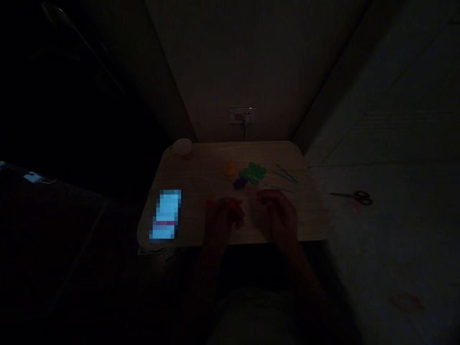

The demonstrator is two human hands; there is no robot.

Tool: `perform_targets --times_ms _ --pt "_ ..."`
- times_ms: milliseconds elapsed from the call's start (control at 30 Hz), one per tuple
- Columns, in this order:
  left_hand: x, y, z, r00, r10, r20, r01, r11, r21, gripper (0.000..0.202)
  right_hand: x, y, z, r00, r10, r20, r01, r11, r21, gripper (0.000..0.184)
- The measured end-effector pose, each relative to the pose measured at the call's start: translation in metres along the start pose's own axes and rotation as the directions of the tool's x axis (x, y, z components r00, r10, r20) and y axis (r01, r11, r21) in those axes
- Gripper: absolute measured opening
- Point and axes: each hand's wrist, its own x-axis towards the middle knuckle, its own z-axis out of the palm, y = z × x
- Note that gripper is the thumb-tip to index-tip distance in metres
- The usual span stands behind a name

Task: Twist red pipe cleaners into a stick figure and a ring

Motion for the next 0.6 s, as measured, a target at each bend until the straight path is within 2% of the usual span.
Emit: perform_targets --times_ms 167,367,467,600 --pt "0.002 -0.002 0.003 0.995 0.101 0.023 -0.100 0.994 -0.044 0.031 0.001 0.001 -0.002 0.999 -0.042 0.002 0.042 0.999 0.000 0.022" --pt "0.001 -0.007 0.003 0.990 0.126 0.065 -0.127 0.992 -0.002 0.028 0.000 -0.004 0.002 1.000 -0.025 0.008 0.025 1.000 0.009 0.026" --pt "-0.010 -0.015 0.013 0.985 0.077 0.153 -0.083 0.996 0.028 0.031 0.006 -0.010 0.009 0.988 -0.143 0.055 0.147 0.985 -0.088 0.042" --pt "-0.030 -0.025 0.031 0.980 -0.021 0.198 0.033 0.998 -0.057 0.045 0.020 -0.011 0.014 0.955 -0.271 0.117 0.293 0.918 -0.267 0.045"
